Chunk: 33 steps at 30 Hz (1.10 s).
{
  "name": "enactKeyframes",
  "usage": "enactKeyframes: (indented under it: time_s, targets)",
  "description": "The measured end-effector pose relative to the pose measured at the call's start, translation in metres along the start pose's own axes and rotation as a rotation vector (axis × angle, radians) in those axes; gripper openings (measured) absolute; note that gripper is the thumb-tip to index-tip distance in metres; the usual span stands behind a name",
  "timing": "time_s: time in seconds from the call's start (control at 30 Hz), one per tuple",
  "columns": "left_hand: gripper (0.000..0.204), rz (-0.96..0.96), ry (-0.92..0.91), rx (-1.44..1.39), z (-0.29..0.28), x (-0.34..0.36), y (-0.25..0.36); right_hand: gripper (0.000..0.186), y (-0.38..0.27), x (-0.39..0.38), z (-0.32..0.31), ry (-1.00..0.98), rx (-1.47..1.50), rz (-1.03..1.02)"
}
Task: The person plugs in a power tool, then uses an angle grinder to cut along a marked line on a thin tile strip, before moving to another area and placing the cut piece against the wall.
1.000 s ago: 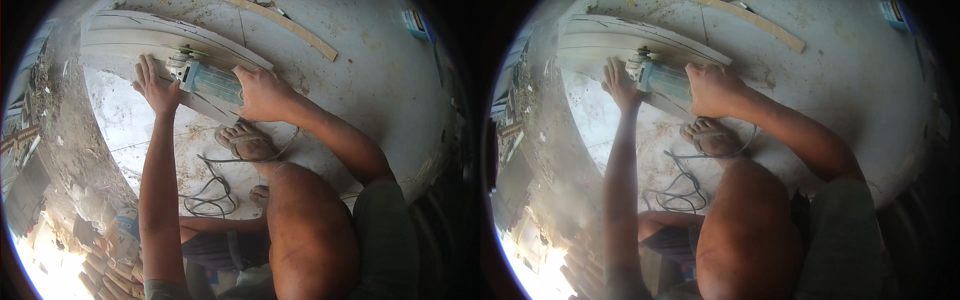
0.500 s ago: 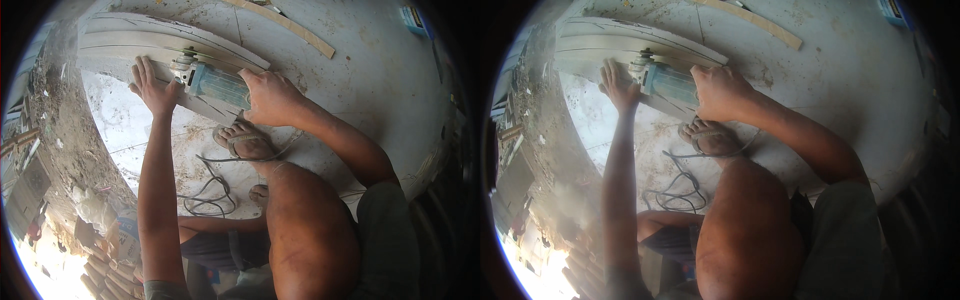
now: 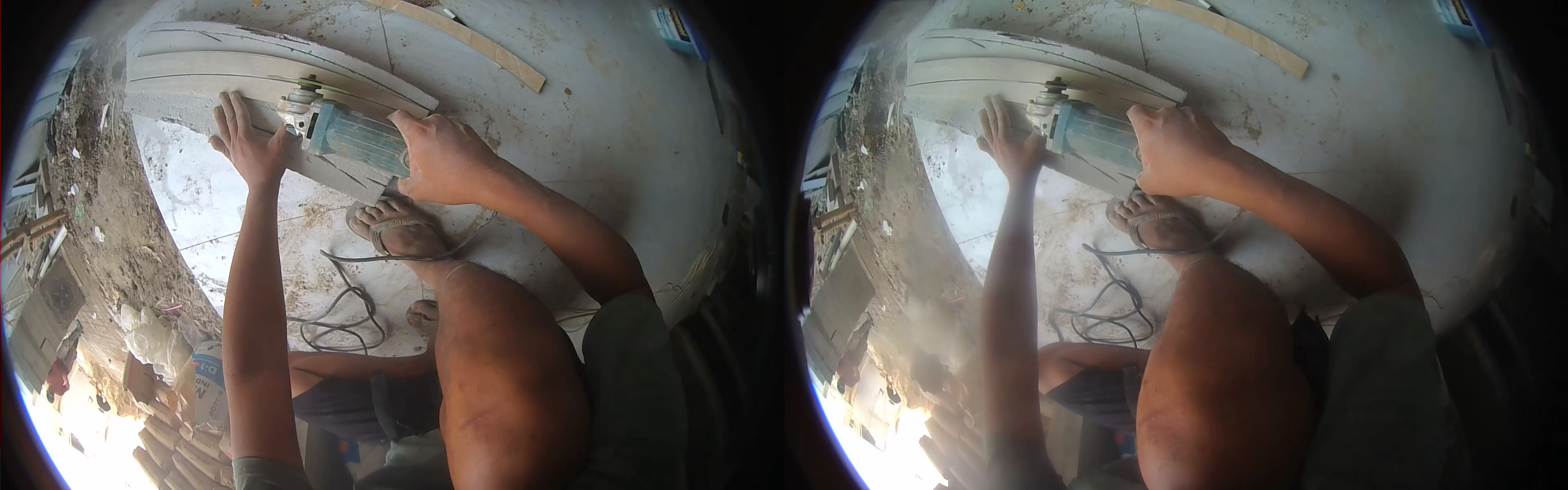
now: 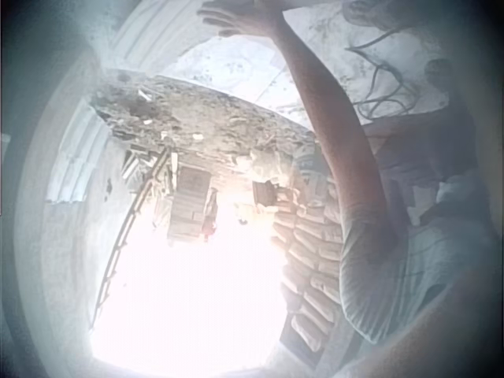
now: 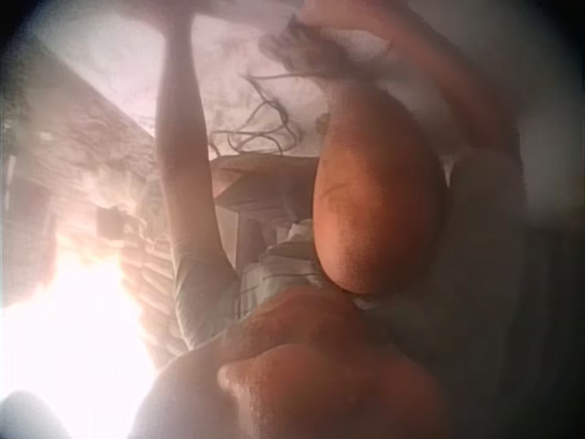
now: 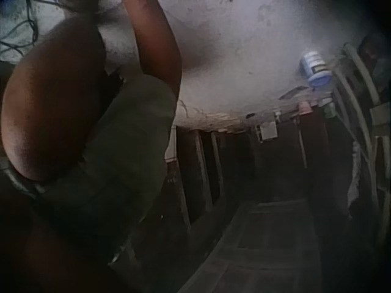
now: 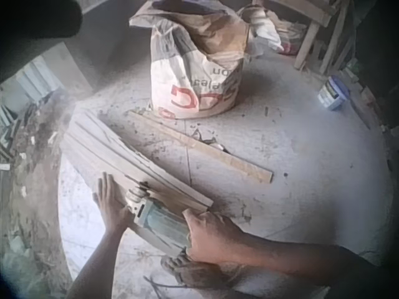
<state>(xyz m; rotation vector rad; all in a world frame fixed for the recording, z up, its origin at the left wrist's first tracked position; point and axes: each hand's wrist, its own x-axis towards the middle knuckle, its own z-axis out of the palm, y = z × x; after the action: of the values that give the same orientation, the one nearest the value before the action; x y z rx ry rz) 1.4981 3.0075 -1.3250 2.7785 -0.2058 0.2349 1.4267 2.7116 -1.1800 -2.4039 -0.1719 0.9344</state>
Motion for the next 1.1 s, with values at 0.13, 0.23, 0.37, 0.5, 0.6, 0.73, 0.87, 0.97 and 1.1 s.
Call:
enactKeyframes:
  time_s: [0.13,0.23,0.37,0.5,0.6,0.73,0.87,0.97,1.1]
  targets:
    - [0.106,-0.005,-0.001,-0.022,0.000,-0.001,0.002,0.076,0.000,0.002,0.000,0.010,0.003,-0.027]
    - [0.107,-0.006,-0.003,-0.014,-0.001,0.000,0.001,0.075,0.003,0.005,0.005,0.039,-0.006,-0.049]
    - [0.106,-0.009,-0.008,-0.017,0.000,-0.001,0.003,0.075,0.004,0.006,0.007,0.062,-0.011,-0.065]
    - [0.106,0.004,-0.002,-0.016,-0.001,-0.001,0.000,0.075,0.004,0.004,0.005,0.044,-0.001,-0.058]
    - [0.105,0.002,-0.005,-0.010,0.000,-0.001,0.002,0.074,0.005,0.001,0.004,0.016,0.001,-0.025]
    - [0.106,-0.014,0.001,-0.004,-0.002,0.000,0.000,0.074,0.005,-0.004,0.003,0.019,0.016,-0.008]
    - [0.112,-0.040,0.007,-0.010,-0.003,0.000,0.010,0.071,0.020,-0.021,0.005,-0.010,0.013,0.050]
    - [0.113,-0.026,0.018,-0.016,-0.005,0.001,0.014,0.071,0.030,-0.035,0.012,0.033,0.009,0.039]
    - [0.112,-0.035,0.013,-0.022,-0.004,0.000,0.012,0.048,0.026,-0.039,0.012,0.091,0.038,0.012]
